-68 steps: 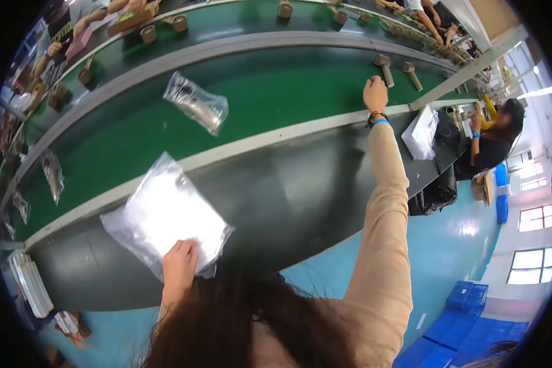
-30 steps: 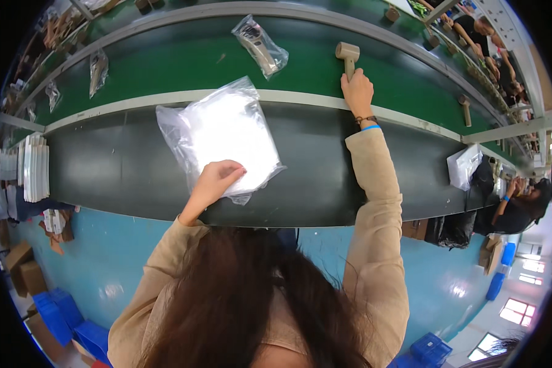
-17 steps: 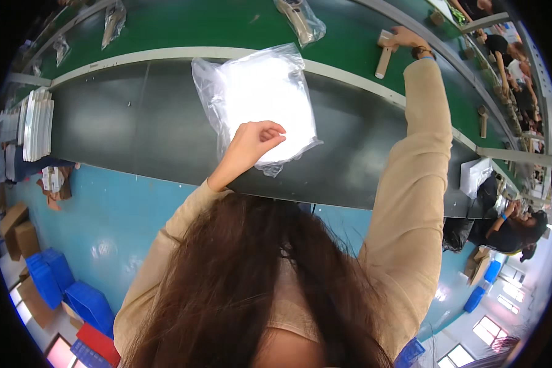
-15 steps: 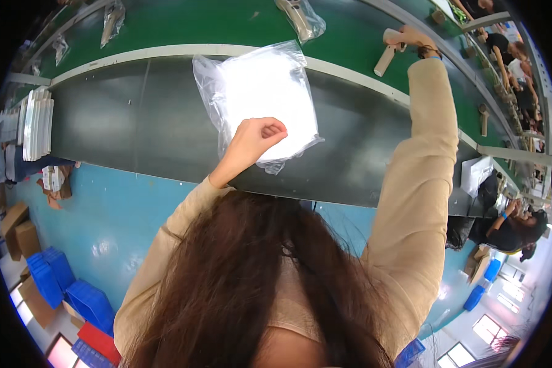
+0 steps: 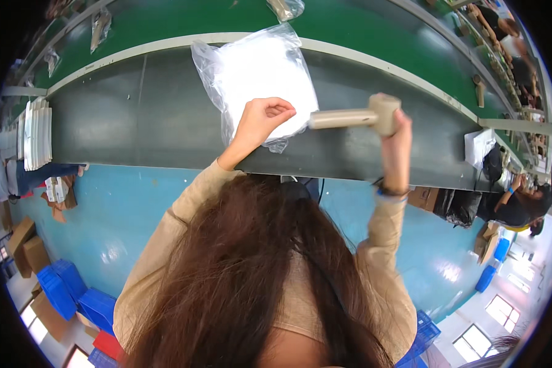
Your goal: Packing handheld fans into plastic bags on an assembly line.
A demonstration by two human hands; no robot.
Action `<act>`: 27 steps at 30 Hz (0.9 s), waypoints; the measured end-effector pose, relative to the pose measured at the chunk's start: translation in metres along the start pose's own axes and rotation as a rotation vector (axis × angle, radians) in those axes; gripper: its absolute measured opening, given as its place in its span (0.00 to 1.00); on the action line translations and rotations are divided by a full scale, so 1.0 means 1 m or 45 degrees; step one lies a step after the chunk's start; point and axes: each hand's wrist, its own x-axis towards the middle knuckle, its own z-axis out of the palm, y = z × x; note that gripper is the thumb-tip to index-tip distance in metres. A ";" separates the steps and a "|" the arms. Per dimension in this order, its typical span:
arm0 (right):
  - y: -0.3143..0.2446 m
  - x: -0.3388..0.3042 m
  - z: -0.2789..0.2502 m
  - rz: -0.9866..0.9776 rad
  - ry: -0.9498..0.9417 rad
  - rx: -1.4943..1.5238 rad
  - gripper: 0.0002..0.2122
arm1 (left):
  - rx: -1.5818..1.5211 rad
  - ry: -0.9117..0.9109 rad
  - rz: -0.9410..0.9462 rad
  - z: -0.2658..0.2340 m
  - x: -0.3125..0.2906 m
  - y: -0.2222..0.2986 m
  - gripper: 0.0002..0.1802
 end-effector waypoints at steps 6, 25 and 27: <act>0.038 -0.080 0.064 -0.427 0.389 -0.473 0.21 | -0.152 0.152 0.065 0.009 -0.007 -0.005 0.09; 0.048 -0.083 0.112 -0.568 0.281 -0.615 0.30 | -0.127 0.101 0.159 0.009 -0.025 0.025 0.09; 0.051 -0.076 0.120 -0.525 0.295 -0.580 0.30 | -0.563 -0.022 0.011 0.013 -0.022 0.031 0.09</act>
